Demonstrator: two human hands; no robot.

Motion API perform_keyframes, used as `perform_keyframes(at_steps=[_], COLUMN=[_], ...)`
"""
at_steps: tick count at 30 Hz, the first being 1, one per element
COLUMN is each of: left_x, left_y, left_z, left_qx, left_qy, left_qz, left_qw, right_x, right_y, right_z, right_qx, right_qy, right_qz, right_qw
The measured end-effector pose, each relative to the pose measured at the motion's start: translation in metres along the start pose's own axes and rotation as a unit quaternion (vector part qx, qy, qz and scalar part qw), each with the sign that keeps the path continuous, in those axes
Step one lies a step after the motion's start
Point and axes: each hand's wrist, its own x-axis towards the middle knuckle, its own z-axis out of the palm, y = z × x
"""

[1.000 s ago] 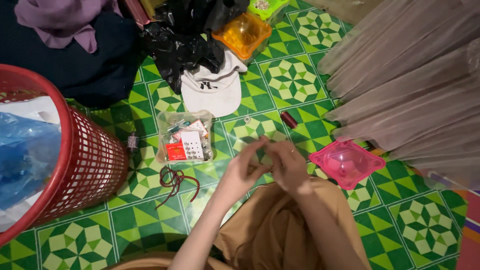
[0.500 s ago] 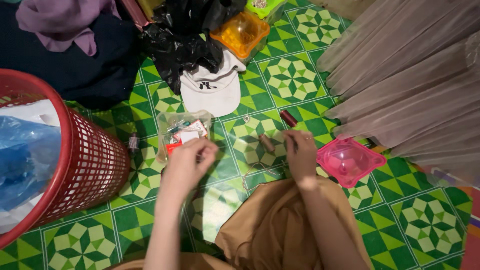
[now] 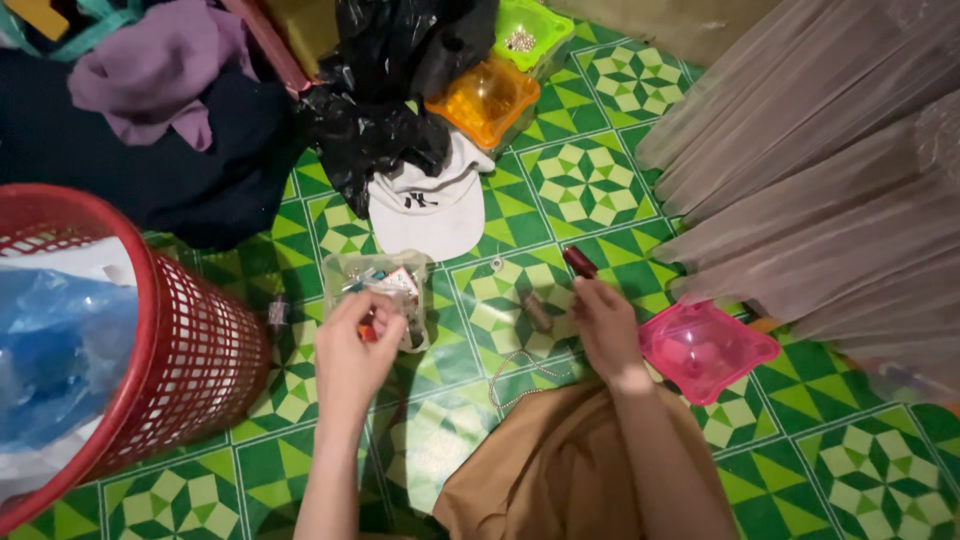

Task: The person sorts various jewelry pieces and components from a plastic container into individual small trays and bags by hand, later using shears to cut a length of gold-colored chain.

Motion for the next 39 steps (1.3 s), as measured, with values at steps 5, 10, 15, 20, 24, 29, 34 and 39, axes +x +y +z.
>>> perform_keyframes(at_steps=[5,10,15,20,24,29,34,39], left_x=[-0.005,-0.010,0.006,0.106,0.226,0.316,0.344,0.344], left_y=[-0.005,0.008,0.032,0.065,0.083,0.068,0.047,0.057], left_z=[0.026,0.050,0.074,0.143,0.230,0.321,0.355,0.364], left_qx=[0.032,0.087,0.181,0.197,0.223,0.419,0.414,0.427], left_qy=[-0.066,-0.156,-0.270,-0.095,0.064,0.156,0.175,0.155], left_qz=[0.004,-0.029,0.001,0.179,0.315,0.292,0.251,0.224], left_qw=[0.997,0.983,0.946,0.959,0.920,0.845,0.857,0.862], right_x=[0.021,0.056,0.056,0.042,0.041,0.042,0.040,0.040], right_y=[-0.006,-0.006,0.001,0.002,0.001,0.012,0.023,0.028], right_z=[0.000,-0.014,-0.012,0.015,0.027,0.027,0.032,0.040], right_qx=[0.247,0.407,0.271,0.199,0.159,0.153,0.127,0.115], right_qy=[-0.005,0.040,0.054,0.096,0.107,0.104,0.100,0.118], right_qz=[0.066,0.071,-0.015,0.010,0.038,0.071,0.097,0.143], right_qw=[0.967,0.910,0.961,0.975,0.981,0.980,0.982,0.976])
